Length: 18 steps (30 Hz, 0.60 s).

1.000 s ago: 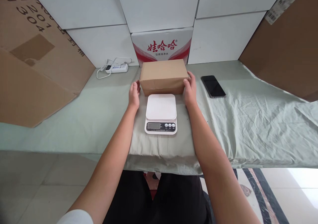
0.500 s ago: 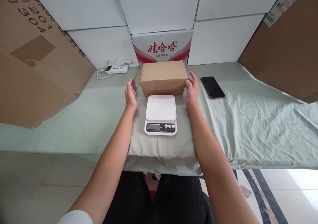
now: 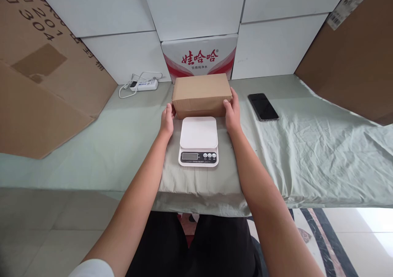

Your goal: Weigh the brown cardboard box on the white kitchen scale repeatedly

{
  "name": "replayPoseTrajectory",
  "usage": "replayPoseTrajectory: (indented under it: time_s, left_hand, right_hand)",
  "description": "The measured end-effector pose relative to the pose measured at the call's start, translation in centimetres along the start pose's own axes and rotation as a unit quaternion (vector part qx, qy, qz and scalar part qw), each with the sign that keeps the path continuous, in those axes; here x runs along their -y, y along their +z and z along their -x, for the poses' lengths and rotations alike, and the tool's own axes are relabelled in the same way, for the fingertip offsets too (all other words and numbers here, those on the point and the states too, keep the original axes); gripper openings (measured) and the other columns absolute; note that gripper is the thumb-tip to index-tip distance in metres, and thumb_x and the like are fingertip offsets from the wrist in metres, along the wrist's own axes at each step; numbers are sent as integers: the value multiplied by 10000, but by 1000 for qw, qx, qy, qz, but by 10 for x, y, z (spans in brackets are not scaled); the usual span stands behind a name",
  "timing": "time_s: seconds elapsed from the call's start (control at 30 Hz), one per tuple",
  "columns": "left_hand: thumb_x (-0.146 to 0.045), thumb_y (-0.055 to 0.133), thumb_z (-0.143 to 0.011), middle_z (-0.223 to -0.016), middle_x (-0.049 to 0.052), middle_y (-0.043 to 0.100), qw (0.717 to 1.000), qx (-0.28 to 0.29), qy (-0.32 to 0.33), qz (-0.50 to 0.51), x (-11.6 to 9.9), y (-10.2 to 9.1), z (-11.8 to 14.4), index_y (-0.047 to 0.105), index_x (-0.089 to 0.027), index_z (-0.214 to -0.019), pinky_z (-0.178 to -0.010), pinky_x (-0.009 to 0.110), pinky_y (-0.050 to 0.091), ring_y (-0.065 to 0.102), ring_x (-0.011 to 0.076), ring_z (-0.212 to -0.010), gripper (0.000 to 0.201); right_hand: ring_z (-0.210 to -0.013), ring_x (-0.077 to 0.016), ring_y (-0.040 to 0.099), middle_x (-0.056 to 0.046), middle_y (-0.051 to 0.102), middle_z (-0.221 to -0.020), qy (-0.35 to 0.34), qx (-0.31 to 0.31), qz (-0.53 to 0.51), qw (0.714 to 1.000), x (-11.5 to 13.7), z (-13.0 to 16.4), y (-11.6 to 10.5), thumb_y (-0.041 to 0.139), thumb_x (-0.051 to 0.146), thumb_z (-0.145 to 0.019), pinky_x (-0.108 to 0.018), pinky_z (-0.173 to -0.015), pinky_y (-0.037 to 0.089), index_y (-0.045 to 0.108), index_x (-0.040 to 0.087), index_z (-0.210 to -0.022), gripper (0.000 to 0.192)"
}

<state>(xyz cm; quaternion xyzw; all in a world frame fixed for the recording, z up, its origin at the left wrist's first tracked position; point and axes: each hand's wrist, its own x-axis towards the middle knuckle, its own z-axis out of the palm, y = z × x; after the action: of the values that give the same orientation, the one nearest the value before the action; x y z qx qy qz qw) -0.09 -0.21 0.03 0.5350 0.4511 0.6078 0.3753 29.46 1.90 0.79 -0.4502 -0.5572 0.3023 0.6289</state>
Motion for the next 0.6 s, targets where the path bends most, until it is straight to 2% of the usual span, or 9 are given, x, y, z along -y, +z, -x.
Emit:
replayPoseTrajectory:
  time_s: [0.13, 0.33, 0.47, 0.6]
  left_hand:
    - [-1058, 530, -911, -1605, 145, 789, 1000, -7, -13, -2, 1, 0, -1, 821, -271, -1359, -1389, 582, 496, 634, 411, -1646, 952]
    - [-1033, 485, -954, -1530, 171, 815, 1000, -1, -12, -10, 0, 0, 0, 817, -248, -1331, -1349, 580, 540, 676, 418, -1586, 932]
    - [-1049, 536, -918, -1518, 173, 818, 1000, 0, -25, -8, -1, 1, 1, 825, -235, -1307, -1385, 605, 504, 676, 428, -1586, 947]
    - [-1029, 528, -945, -1519, 166, 817, 1000, -4, -29, -4, 0, 1, 0, 818, -253, -1363, -1383, 618, 509, 665, 417, -1608, 928]
  right_hand:
    - [-1650, -398, 547, -111, 636, -1719, 6, -6, 10, 1000, 2, 1, 1, 660, 697, -895, -695, -1468, 373, 568, 315, -1609, 815]
    - [-1774, -369, 415, -100, 590, -1797, -2, 0, 20, 1000, 2, 3, 2, 677, 663, -883, -633, -1546, 235, 573, 302, -1600, 809]
    - [-1797, -379, 384, -127, 575, -1800, 12, -7, 23, 1000, 3, 3, 4, 706, 683, -854, -626, -1544, 243, 515, 285, -1655, 915]
    - [-1720, -389, 493, -126, 678, -1682, 10, 0, 31, 999, 9, 6, 6, 677, 669, -886, -649, -1511, 324, 576, 292, -1565, 784]
